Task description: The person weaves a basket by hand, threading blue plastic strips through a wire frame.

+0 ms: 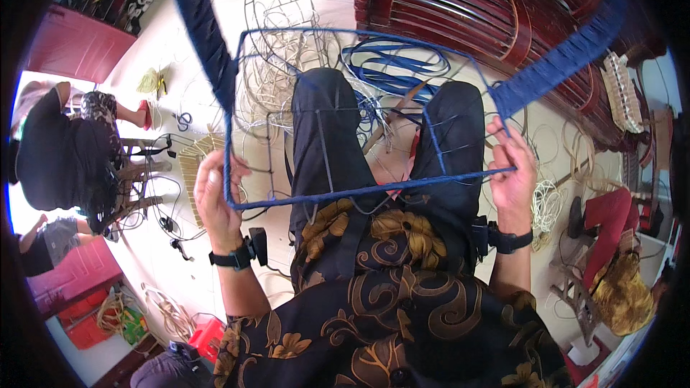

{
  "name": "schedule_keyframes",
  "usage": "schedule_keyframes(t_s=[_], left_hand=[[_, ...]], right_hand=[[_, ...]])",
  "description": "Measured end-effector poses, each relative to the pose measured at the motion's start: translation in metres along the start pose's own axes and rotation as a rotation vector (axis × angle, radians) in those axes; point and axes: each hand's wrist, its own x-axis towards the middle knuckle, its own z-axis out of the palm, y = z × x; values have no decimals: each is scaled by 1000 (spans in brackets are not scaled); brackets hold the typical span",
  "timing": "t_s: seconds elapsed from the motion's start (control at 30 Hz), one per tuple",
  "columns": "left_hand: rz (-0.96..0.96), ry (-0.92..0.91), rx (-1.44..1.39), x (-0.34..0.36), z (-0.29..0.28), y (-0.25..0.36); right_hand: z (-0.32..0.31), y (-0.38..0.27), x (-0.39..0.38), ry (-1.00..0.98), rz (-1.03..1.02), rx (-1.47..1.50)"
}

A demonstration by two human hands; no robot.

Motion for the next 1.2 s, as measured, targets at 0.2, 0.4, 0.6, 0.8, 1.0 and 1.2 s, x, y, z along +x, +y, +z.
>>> schedule_keyframes(t_s=[0.2,0.4,0.6,0.8,1.0,1.2], left_hand=[[-73,-104,-420,36,6,-35],[42,-36,-394,45,3,-11],[205,-190,-406,51,31,43],[94,-7,-372,49,74,64],[60,-290,-265,69,137,76],[-16,-489,-345,88,195,74]], right_hand=[[14,29,-5,-77,172,92],[20,41,-2,-164,235,204],[24,72,1,-146,350,168],[14,88,0,-122,449,-265],[-13,99,-3,-128,475,-347],[-39,105,-11,-103,459,-173]])
